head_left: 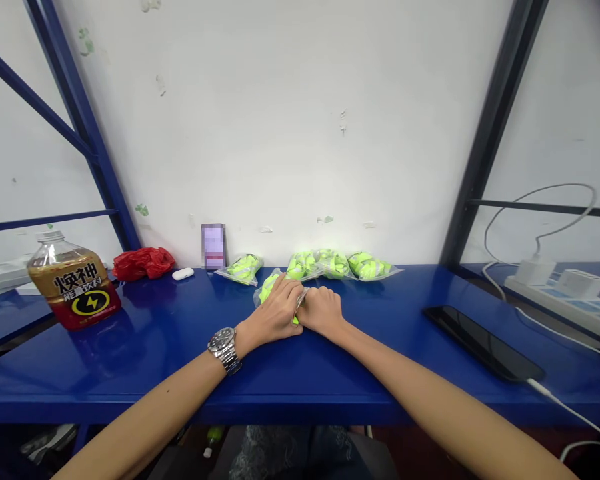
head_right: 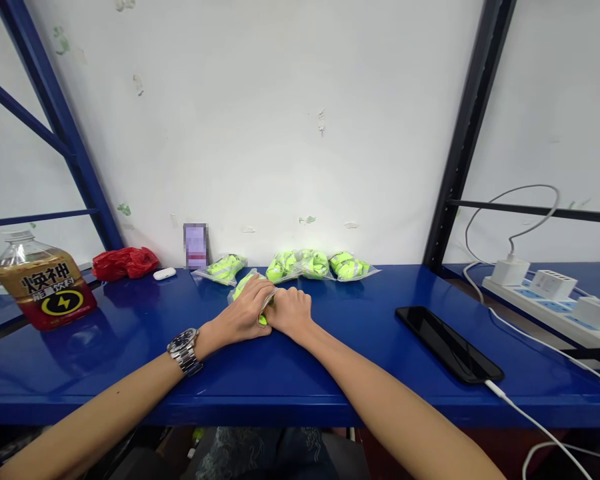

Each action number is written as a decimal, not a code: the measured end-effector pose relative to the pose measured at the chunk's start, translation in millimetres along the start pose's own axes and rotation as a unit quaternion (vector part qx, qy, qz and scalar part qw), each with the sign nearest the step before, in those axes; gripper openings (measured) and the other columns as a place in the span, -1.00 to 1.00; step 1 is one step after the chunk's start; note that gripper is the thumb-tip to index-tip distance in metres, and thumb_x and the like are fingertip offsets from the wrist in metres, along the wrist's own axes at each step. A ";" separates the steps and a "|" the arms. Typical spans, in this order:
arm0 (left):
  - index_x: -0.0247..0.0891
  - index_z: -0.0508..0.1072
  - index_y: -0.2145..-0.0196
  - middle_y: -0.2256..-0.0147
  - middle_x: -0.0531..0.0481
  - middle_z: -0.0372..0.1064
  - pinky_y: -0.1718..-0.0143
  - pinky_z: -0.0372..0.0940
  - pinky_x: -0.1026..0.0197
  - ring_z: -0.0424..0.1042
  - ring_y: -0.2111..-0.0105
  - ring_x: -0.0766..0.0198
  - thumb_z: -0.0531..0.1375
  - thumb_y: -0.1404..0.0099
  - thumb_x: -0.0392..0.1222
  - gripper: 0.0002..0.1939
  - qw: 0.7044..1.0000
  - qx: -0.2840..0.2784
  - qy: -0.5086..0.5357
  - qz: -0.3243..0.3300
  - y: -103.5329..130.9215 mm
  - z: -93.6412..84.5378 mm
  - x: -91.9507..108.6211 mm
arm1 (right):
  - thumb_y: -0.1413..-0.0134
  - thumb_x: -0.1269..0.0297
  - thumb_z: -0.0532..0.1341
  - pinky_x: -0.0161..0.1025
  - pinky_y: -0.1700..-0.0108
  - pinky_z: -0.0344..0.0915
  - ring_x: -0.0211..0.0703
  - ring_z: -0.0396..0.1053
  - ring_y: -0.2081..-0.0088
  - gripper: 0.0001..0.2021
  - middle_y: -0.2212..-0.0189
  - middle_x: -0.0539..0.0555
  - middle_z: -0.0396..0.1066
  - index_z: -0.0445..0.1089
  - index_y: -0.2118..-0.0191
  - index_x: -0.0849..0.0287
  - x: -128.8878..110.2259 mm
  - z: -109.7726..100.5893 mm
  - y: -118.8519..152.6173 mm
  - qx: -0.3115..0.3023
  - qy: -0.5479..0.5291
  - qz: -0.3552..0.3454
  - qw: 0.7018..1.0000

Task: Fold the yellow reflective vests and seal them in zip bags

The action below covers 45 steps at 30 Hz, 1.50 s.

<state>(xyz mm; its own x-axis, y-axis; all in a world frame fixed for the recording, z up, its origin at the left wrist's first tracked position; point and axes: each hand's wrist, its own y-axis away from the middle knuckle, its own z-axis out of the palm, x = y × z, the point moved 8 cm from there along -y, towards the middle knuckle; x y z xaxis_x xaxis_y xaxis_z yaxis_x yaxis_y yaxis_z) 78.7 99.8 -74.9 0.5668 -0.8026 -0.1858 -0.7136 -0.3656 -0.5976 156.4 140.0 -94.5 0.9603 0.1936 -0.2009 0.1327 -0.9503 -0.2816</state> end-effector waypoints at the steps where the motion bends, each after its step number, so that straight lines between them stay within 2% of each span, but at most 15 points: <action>1: -0.31 0.14 -0.01 0.04 -0.26 0.27 -0.21 -0.02 -0.27 0.25 -0.06 -0.07 0.21 0.05 -0.28 -0.37 1.000 -0.004 0.001 -0.001 0.7 -0.2 -1.2 | -0.05 0.13 0.14 -0.16 0.28 0.25 0.11 0.46 0.25 -0.71 0.30 0.30 0.49 0.50 0.26 0.20 -1.9 -0.3 -1.4 0.005 -0.015 -0.032 0.999; 4: -0.29 0.14 -0.01 0.06 -0.24 0.28 -0.17 0.06 -0.24 0.27 -0.02 -0.05 0.22 0.03 -0.26 -0.37 1.000 -0.002 0.010 -0.017 2.2 -4.4 -10.4 | 0.03 0.09 0.22 -0.20 0.36 0.21 0.04 0.44 0.39 -0.74 0.46 0.21 0.49 0.50 0.34 0.18 -8.0 -8.2 0.0 0.030 -0.079 -0.140 0.987; 6: -0.28 0.13 -0.03 0.07 -0.23 0.27 -0.10 0.17 -0.19 0.28 0.00 -0.05 0.22 0.00 -0.24 -0.38 0.999 0.014 0.027 -0.035 3.0 -10.7 -19.8 | 0.02 0.05 0.22 -0.22 0.36 0.20 -0.01 0.42 0.42 -0.70 0.50 0.13 0.47 0.48 0.25 0.15 -9.4 -18.5 4.7 0.055 -0.120 -0.188 0.973; 9: -0.29 0.12 -0.06 0.05 -0.24 0.25 0.00 0.28 -0.10 0.28 0.01 -0.03 0.24 -0.04 -0.20 -0.37 0.996 0.040 0.053 -0.060 5.0 -21.0 -31.3 | 0.00 0.05 0.22 -0.18 0.21 0.24 -0.01 0.41 0.31 -0.62 0.39 0.11 0.47 0.40 0.08 0.12 -7.8 -39.0 11.9 0.127 -0.174 -0.227 0.950; 12: -0.31 0.10 -0.07 0.03 -0.25 0.23 -0.04 0.27 -0.10 0.26 -0.02 -0.03 0.25 -0.06 -0.17 -0.35 0.996 0.037 0.056 -0.050 6.2 -25.4 -29.4 | 0.11 0.02 0.32 -0.05 0.00 0.21 0.08 0.36 0.12 -0.43 0.18 0.21 0.40 0.29 -0.02 0.17 2.2 -52.8 11.6 0.194 -0.231 -0.221 0.927; 14: -0.32 0.07 -0.09 0.01 -0.26 0.23 -0.13 0.19 -0.16 0.24 -0.07 -0.05 0.25 -0.07 -0.14 -0.32 0.998 0.019 0.052 -0.019 5.6 -23.9 -20.1 | 0.24 0.03 0.39 0.00 -0.05 0.19 0.14 0.30 0.02 -0.24 0.03 0.26 0.30 0.18 -0.12 0.18 4.2 -48.5 5.7 0.162 -0.263 -0.235 0.922; 16: -0.33 0.05 -0.12 -0.02 -0.27 0.23 -0.20 0.09 -0.20 0.21 -0.11 -0.06 0.24 -0.09 -0.13 -0.30 0.999 0.001 0.044 0.022 4.8 -20.8 -8.1 | 0.27 0.09 0.42 -0.01 -0.07 0.19 0.14 0.26 -0.07 -0.10 -0.08 0.26 0.23 0.05 -0.22 0.16 -1.5 -36.6 1.2 0.080 -0.288 -0.277 0.913; 18: -0.36 0.04 -0.13 -0.03 -0.30 0.22 -0.22 0.06 -0.20 0.18 -0.14 -0.08 0.23 -0.09 -0.14 -0.29 0.998 -0.007 0.033 0.057 4.3 -17.9 2.1 | 0.24 0.16 0.40 -0.06 -0.08 0.20 0.10 0.27 -0.10 -0.09 -0.11 0.23 0.26 -0.01 -0.25 0.15 -8.7 -25.9 1.0 0.015 -0.305 -0.310 0.900; 19: -0.37 0.04 -0.13 -0.04 -0.32 0.23 -0.22 0.07 -0.20 0.17 -0.15 -0.09 0.22 -0.09 -0.16 -0.30 0.997 -0.006 0.029 0.066 4.1 -16.7 5.2 | 0.24 0.20 0.39 -0.09 -0.07 0.21 0.08 0.29 -0.09 -0.11 -0.09 0.22 0.30 0.00 -0.24 0.17 -10.7 -22.7 1.0 0.003 -0.311 -0.311 0.898; 23: -0.35 0.07 -0.11 -0.02 -0.31 0.25 -0.15 0.17 -0.20 0.18 -0.14 -0.09 0.20 -0.08 -0.22 -0.35 0.997 0.003 0.042 0.060 3.1 -13.4 9.0 | 0.21 0.36 0.31 -0.22 0.12 0.27 0.02 0.43 0.08 -0.36 0.08 0.13 0.45 0.19 -0.09 0.15 -11.8 -16.3 -0.1 0.025 -0.312 -0.242 0.918; 25: -0.32 0.09 -0.08 0.00 -0.29 0.27 -0.14 0.19 -0.21 0.20 -0.13 -0.09 0.19 -0.08 -0.25 -0.38 0.997 0.001 0.049 0.056 2.5 -11.7 10.3 | 0.19 0.40 0.24 -0.26 0.20 0.25 -0.02 0.46 0.16 -0.46 0.16 0.08 0.48 0.21 -0.02 0.13 -13.3 -16.2 1.7 0.042 -0.315 -0.222 0.922; 31: -0.30 0.12 -0.03 0.01 -0.28 0.26 -0.11 0.21 -0.19 0.23 -0.10 -0.08 0.19 -0.05 -0.31 -0.43 0.998 -0.011 0.057 0.032 1.5 -10.2 10.6 | 0.20 0.41 0.16 -0.30 0.33 0.19 -0.06 0.44 0.34 -0.45 0.38 0.00 0.46 0.07 -0.02 0.13 -14.5 -14.5 4.7 0.062 -0.308 -0.193 0.930; 37: -0.31 0.13 -0.01 0.02 -0.30 0.28 -0.08 0.23 -0.17 0.22 -0.10 -0.10 0.22 -0.06 -0.25 -0.44 0.998 -0.014 0.044 0.030 -0.9 -9.5 11.1 | 0.26 0.46 0.13 -0.29 0.31 0.20 -0.04 0.44 0.28 -0.47 0.31 0.05 0.46 0.11 0.04 0.13 -13.6 -13.8 4.9 0.070 -0.313 -0.190 0.928; 41: -0.34 0.17 0.04 0.08 -0.27 0.32 -0.09 0.23 -0.13 0.28 -0.03 -0.07 0.21 -0.03 -0.26 -0.48 0.999 -0.012 0.025 0.040 -3.7 -10.5 12.7 | 0.24 0.42 0.20 -0.27 0.22 0.24 -0.08 0.42 0.21 -0.44 0.21 0.06 0.45 0.15 -0.01 0.14 -12.6 -15.8 3.0 0.006 -0.355 -0.237 0.904; 45: -0.31 0.16 0.01 0.06 -0.28 0.31 -0.09 0.22 -0.15 0.27 -0.06 -0.07 0.19 -0.08 -0.19 -0.48 0.998 -0.017 0.031 0.049 -1.7 -12.0 12.1 | 0.27 0.31 0.33 -0.21 0.05 0.26 -0.04 0.33 0.02 -0.23 -0.02 0.14 0.33 0.10 -0.15 0.18 -11.9 -14.4 3.6 -0.099 -0.400 -0.271 0.870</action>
<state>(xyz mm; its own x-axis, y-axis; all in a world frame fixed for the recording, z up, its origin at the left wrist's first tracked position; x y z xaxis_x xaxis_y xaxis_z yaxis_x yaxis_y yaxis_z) 81.8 85.1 -66.7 0.4681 -0.8625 -0.1923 -0.7782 -0.2992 -0.5521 149.0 130.8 -79.6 0.2751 0.6585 -0.7005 0.6286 -0.6745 -0.3872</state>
